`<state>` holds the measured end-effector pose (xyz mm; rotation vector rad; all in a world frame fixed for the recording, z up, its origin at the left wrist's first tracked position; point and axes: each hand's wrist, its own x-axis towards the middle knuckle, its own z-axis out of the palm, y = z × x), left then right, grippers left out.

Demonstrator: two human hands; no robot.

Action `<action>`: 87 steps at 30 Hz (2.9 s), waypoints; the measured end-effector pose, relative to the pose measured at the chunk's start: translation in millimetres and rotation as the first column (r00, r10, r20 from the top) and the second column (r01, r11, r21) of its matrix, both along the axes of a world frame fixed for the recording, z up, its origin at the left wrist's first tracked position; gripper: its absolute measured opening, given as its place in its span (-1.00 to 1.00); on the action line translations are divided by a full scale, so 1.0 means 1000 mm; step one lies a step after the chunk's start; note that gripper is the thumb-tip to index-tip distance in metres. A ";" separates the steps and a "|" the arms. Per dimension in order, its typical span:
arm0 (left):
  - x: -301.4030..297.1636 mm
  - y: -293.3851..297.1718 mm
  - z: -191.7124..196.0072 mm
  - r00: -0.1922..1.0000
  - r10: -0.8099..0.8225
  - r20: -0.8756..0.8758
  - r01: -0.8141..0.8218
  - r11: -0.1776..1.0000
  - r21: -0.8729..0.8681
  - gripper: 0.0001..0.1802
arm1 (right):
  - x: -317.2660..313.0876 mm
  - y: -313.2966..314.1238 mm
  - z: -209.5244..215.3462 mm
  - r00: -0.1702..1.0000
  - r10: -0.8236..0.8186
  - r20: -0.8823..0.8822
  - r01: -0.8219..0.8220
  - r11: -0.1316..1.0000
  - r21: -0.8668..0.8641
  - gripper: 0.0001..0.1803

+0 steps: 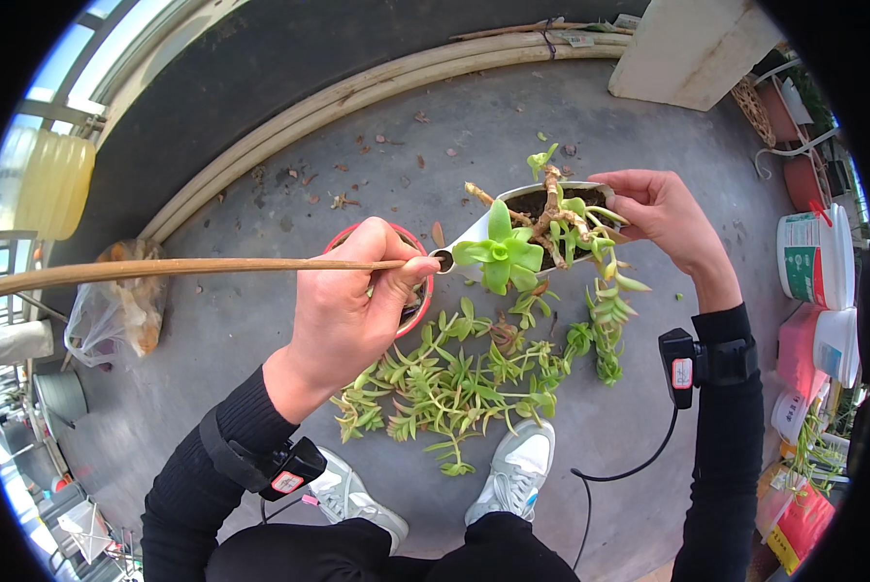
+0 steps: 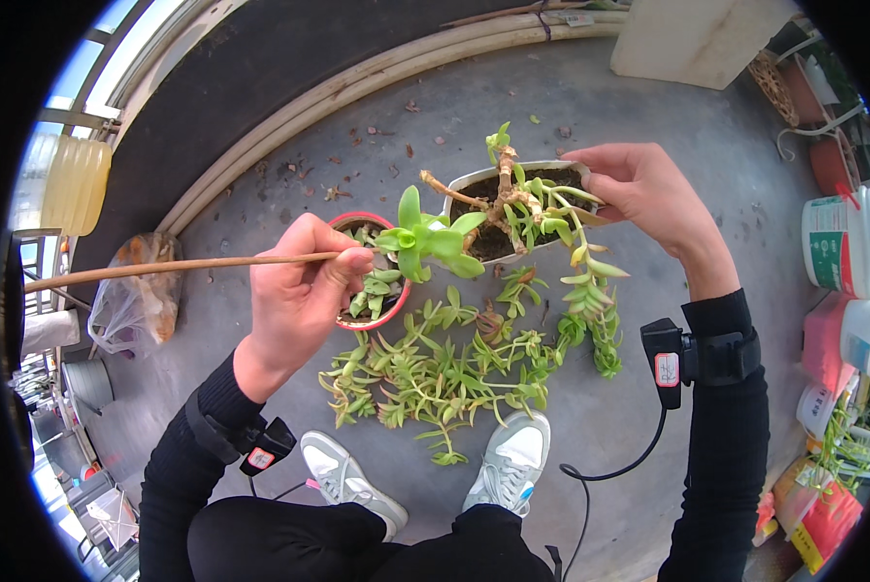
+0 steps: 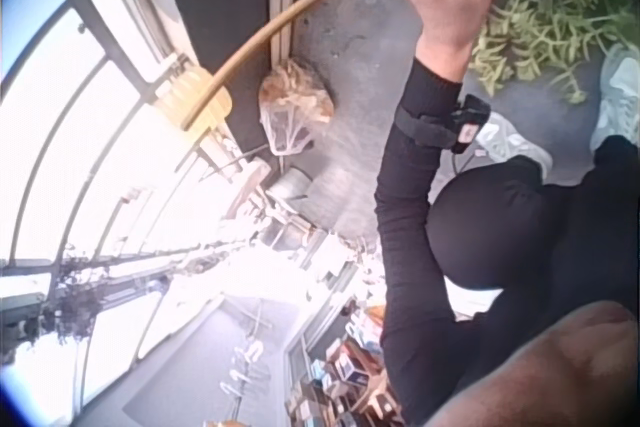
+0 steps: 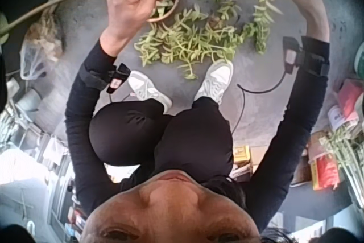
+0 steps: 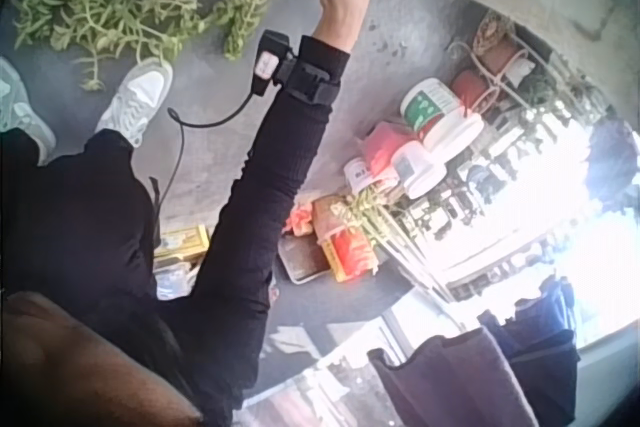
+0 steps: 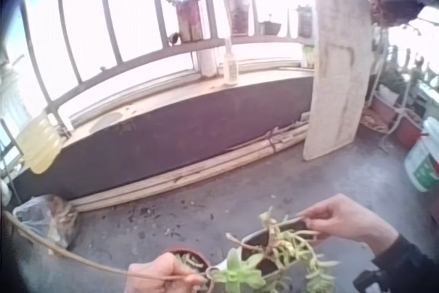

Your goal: The person uses a thin wooden stick to loosen soil and gently remove small succulent cuttings from a red pot. They place the cuttings into a white watering-can-shaped planter and arrange them among existing stems.

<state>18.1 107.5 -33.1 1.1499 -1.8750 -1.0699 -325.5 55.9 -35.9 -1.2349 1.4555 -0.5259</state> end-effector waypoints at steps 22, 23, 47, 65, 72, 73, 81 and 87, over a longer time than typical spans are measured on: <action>-0.005 -0.003 -0.012 0.999 0.004 0.032 0.001 0.989 -0.149 -0.89 | 0.004 -0.002 0.001 0.999 -0.033 0.023 0.032 0.999 0.020 -0.64; -0.003 -0.004 -0.012 0.999 -0.005 0.040 0.010 0.991 -0.136 -0.92 | 0.005 -0.002 0.001 1.000 -0.026 0.010 0.025 1.000 0.011 -0.65; -0.018 -0.002 -0.008 0.996 0.044 0.072 -0.026 0.972 -0.234 -0.87 | 0.006 0.005 0.004 0.998 -0.064 0.004 0.064 0.997 0.047 -0.66; -0.012 -0.013 -0.008 0.996 -0.038 0.086 0.052 0.985 -0.167 -0.81 | 0.007 0.007 -0.001 0.996 -0.088 0.031 0.087 0.996 0.013 -0.67; -0.003 0.002 -0.012 1.000 -0.025 0.013 0.027 0.986 -0.162 -0.85 | 0.007 0.013 0.000 0.992 -0.127 0.022 0.126 0.992 0.030 -0.66; -0.003 0.002 -0.011 0.997 -0.056 0.046 0.065 0.974 -0.219 -0.84 | 0.008 0.013 0.001 0.992 -0.126 0.023 0.125 0.992 0.032 -0.66; -0.012 -0.014 -0.003 0.990 0.021 0.138 -0.001 0.990 -0.141 -0.89 | 0.010 0.015 0.003 0.997 -0.055 -0.045 0.055 0.998 -0.004 -0.63; -0.008 -0.016 -0.013 0.977 0.201 -0.071 -0.192 0.975 0.114 -0.90 | 0.013 0.022 0.002 0.997 -0.081 0.007 0.080 0.996 0.036 -0.56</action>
